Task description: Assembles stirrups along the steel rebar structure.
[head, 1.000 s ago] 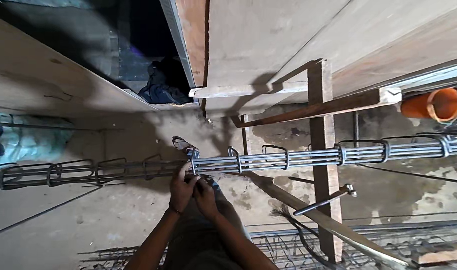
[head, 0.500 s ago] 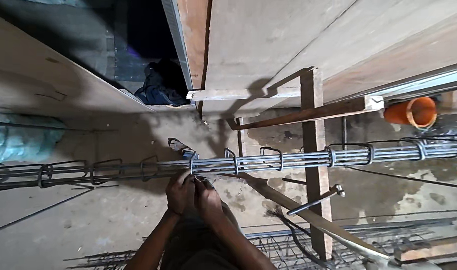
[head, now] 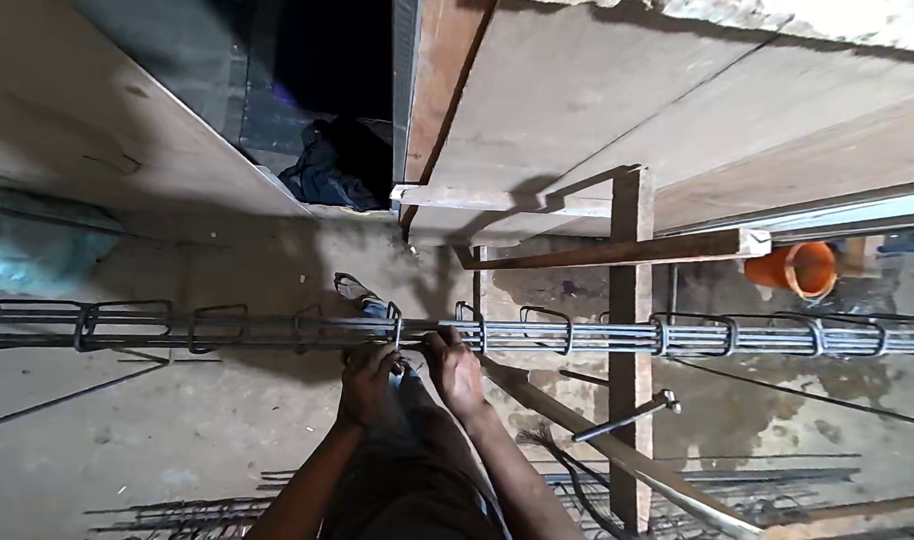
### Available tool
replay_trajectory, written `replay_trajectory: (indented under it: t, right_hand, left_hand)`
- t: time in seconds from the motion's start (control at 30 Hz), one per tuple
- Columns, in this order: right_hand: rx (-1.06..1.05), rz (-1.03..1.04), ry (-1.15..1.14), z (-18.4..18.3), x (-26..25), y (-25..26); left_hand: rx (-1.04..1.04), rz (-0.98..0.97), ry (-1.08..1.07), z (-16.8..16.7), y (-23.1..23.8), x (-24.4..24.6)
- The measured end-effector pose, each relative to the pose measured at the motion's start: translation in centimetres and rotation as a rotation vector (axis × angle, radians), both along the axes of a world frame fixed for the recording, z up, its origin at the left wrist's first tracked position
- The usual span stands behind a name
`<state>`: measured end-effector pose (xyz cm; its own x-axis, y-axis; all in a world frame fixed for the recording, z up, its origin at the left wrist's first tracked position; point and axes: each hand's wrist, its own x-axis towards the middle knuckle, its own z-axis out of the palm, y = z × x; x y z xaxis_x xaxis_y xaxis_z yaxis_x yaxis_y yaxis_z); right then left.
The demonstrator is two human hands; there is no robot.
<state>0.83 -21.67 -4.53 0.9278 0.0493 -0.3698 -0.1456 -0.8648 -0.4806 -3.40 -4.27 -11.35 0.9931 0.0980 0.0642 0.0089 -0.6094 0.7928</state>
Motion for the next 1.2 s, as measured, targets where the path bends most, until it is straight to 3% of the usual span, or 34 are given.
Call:
replay_trajectory:
  t: [0.1,0.23,0.43,0.6,0.8,0.87,0.93,1.07,1.2]
  right_hand:
    - [0.02,0.104,-0.165,0.3,-1.6,-2.8]
    - [-0.217,0.292,-0.256,0.7,-2.2,-3.4]
    - [-0.406,0.539,-0.04,2.1,0.5,-0.5]
    - [-0.439,0.523,0.076,4.0,-0.1,-2.3]
    - [-0.537,0.505,-0.097,8.2,-0.5,-5.0]
    - [-0.509,0.514,-0.07,8.1,0.3,-4.7]
    - [-0.432,0.482,0.101,7.3,1.5,-3.5]
    - [-0.27,0.521,0.281,3.0,2.8,-1.5]
    - [-0.367,0.463,-0.294,1.3,-1.0,-2.2]
  left_hand:
    - [-0.024,0.003,-0.022,-0.5,0.1,-0.2]
    - [-0.01,0.003,-0.054,-0.8,0.1,-0.3]
    - [-0.027,0.033,-0.041,-0.6,-0.1,-0.1]
    - [-0.046,0.075,0.027,0.3,-0.6,0.2]
    - [-0.063,0.095,0.024,0.0,-0.7,0.1]
    - [-0.072,0.094,0.034,0.1,-0.7,0.1]
    - [-0.06,0.096,0.039,0.3,-0.8,0.2]
    - [-0.039,0.091,0.038,0.3,-0.8,0.2]
    - [-0.025,0.082,0.032,0.5,-0.8,0.4]
